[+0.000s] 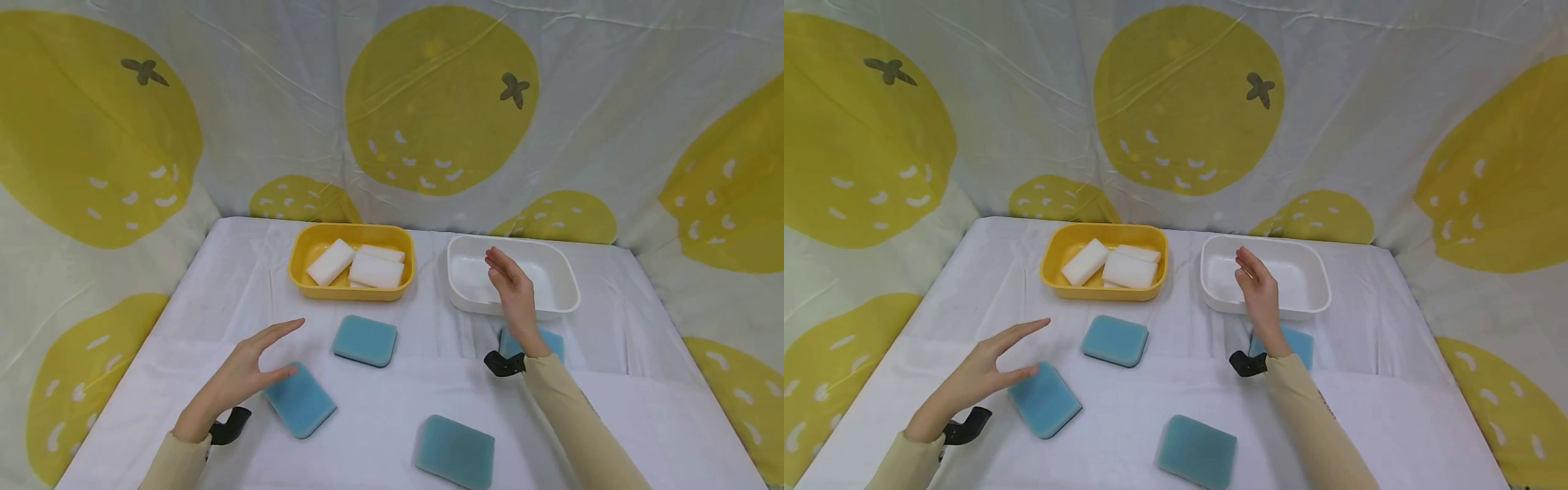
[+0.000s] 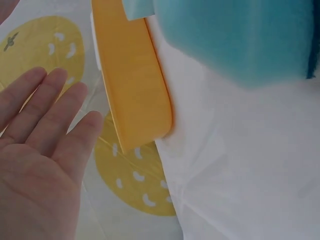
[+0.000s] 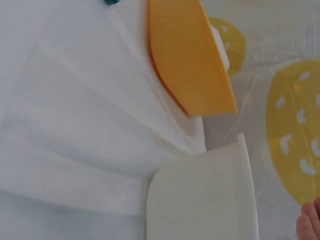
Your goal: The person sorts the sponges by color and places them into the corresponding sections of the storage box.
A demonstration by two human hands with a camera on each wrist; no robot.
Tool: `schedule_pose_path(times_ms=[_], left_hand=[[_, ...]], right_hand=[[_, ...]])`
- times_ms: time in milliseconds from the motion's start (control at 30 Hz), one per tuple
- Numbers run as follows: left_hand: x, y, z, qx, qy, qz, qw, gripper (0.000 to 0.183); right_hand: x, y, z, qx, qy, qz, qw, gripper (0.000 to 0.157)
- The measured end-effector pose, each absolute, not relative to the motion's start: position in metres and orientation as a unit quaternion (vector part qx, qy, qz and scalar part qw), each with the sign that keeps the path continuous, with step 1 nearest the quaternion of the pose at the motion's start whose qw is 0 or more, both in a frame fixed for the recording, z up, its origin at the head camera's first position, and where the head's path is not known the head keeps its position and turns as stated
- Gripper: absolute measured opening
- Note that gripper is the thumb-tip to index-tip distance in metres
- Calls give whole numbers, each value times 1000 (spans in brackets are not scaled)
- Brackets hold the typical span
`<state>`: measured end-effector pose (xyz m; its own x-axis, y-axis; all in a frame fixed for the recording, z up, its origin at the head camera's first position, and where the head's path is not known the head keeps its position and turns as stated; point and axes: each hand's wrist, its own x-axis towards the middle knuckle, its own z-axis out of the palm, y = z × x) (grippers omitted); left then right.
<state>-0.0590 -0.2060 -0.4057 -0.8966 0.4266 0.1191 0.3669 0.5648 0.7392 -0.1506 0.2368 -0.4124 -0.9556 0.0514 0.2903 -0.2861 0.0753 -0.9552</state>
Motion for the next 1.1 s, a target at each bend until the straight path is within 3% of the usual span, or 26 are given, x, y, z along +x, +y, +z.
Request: schedule_pose_path(times_ms=[733,1100], left_hand=[[-43,-219,-424,230,889,392,54,69],[-37,-223,-426,249,875,403,102,70]], right_hand=[[-139,293,-411,-6,-731,657,183,45],[-137,320,-415,-81,-750,622,210,42]])
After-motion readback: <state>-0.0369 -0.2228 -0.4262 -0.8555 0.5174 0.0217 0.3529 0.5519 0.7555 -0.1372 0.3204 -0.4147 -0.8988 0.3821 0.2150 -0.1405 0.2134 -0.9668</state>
